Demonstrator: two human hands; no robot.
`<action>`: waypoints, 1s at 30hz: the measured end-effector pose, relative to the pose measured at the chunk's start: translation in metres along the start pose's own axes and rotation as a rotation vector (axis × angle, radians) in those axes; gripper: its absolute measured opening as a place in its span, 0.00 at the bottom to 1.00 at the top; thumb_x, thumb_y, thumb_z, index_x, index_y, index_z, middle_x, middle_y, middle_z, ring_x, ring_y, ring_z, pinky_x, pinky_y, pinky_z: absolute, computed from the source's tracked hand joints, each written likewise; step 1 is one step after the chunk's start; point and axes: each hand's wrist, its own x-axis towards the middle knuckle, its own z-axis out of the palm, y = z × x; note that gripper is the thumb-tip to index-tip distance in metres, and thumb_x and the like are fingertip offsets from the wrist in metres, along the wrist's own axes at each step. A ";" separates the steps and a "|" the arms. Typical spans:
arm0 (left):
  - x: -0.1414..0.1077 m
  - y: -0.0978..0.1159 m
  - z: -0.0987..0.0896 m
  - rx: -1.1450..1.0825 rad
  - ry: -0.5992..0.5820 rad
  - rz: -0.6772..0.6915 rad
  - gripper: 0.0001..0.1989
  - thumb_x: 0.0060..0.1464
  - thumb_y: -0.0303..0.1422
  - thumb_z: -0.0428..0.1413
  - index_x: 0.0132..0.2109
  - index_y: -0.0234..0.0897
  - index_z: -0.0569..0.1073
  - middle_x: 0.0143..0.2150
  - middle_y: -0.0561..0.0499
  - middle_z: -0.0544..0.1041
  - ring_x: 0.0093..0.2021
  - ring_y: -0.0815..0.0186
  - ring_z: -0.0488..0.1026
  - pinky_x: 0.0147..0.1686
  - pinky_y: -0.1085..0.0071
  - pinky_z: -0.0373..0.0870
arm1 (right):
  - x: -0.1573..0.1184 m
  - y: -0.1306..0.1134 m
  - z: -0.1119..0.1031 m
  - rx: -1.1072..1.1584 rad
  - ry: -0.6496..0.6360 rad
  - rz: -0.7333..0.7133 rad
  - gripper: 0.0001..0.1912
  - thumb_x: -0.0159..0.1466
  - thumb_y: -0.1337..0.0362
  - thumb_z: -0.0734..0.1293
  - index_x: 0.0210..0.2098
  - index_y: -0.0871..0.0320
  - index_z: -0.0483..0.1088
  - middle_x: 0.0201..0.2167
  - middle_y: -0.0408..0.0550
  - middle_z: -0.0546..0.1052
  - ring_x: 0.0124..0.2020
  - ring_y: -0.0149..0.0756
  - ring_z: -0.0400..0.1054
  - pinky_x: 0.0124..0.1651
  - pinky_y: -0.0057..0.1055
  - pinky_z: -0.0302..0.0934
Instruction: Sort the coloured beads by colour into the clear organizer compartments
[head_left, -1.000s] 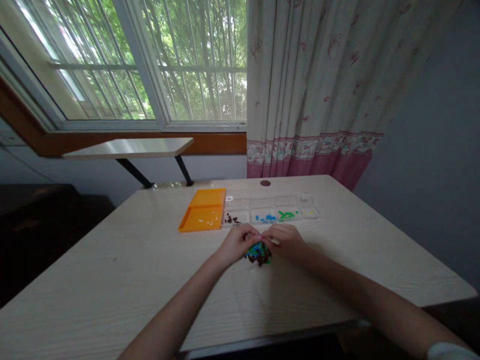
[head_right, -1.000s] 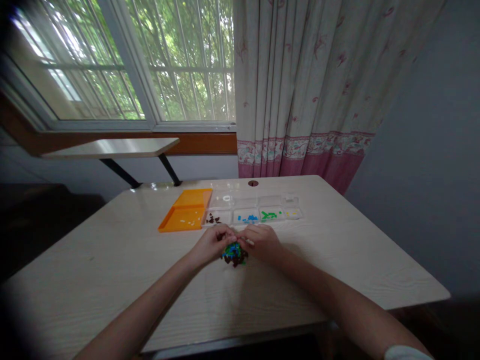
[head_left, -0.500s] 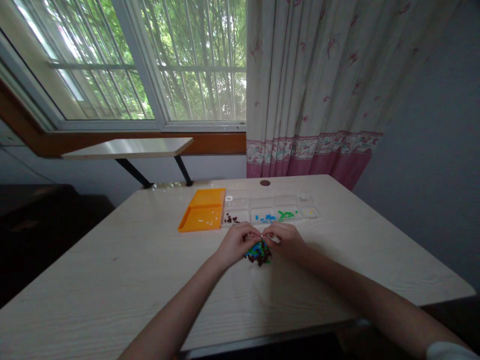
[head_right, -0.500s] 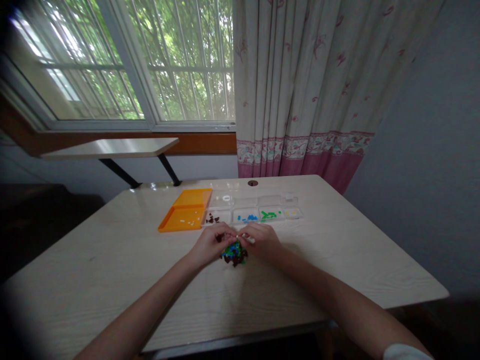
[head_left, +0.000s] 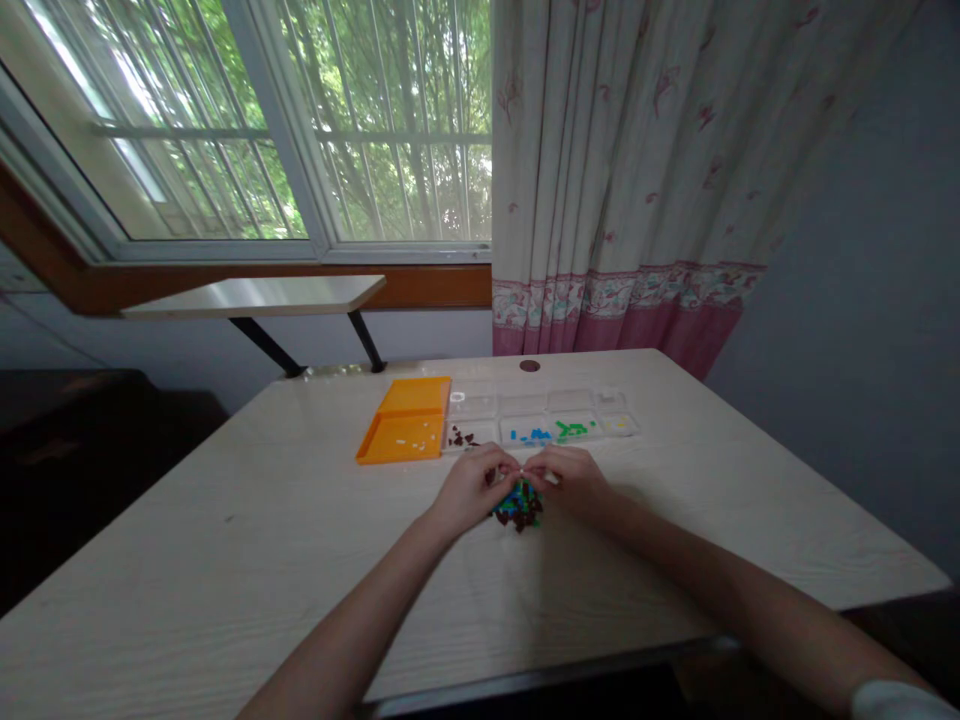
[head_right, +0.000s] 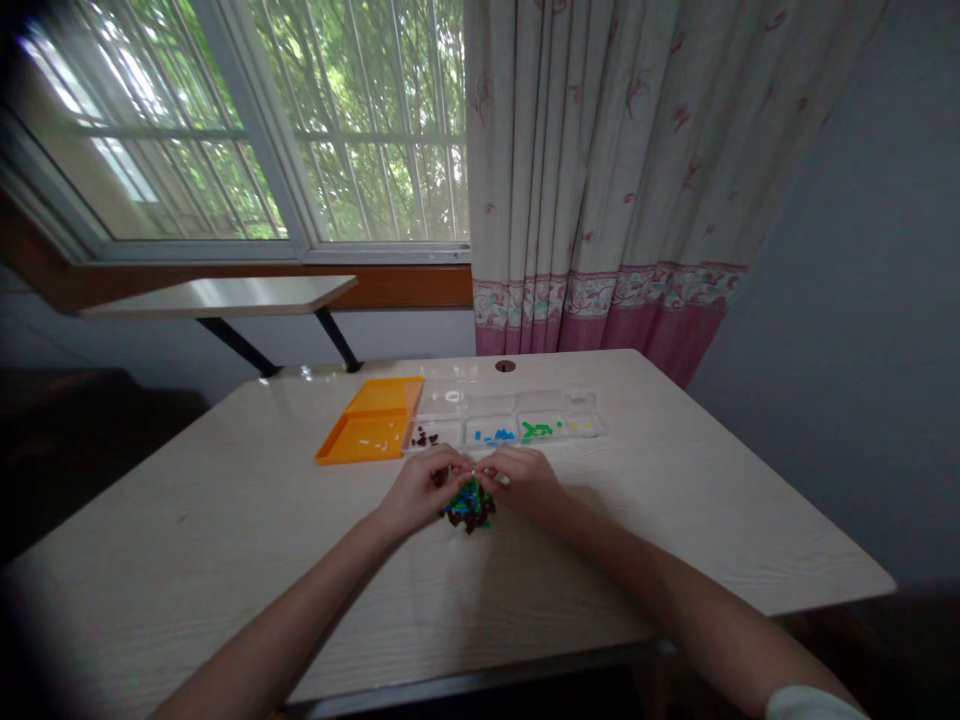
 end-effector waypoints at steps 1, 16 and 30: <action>0.000 0.000 0.000 0.005 0.003 0.003 0.06 0.51 0.30 0.51 0.35 0.35 0.73 0.30 0.50 0.71 0.31 0.70 0.66 0.30 0.75 0.62 | 0.000 0.001 0.000 0.001 -0.003 -0.001 0.06 0.59 0.63 0.62 0.31 0.56 0.70 0.25 0.43 0.75 0.27 0.28 0.68 0.32 0.23 0.59; -0.001 0.010 -0.030 0.040 0.529 0.009 0.06 0.52 0.33 0.52 0.31 0.34 0.70 0.28 0.52 0.70 0.23 0.74 0.61 0.24 0.77 0.60 | -0.001 0.022 -0.010 0.008 -0.217 0.035 0.06 0.59 0.65 0.61 0.32 0.55 0.71 0.30 0.44 0.75 0.31 0.29 0.69 0.35 0.24 0.60; 0.001 0.003 -0.028 0.060 0.526 0.011 0.07 0.51 0.33 0.52 0.31 0.34 0.71 0.28 0.52 0.70 0.23 0.74 0.62 0.23 0.78 0.60 | -0.004 0.022 -0.011 0.005 -0.411 0.037 0.07 0.58 0.66 0.61 0.34 0.57 0.70 0.31 0.45 0.75 0.33 0.31 0.67 0.36 0.24 0.59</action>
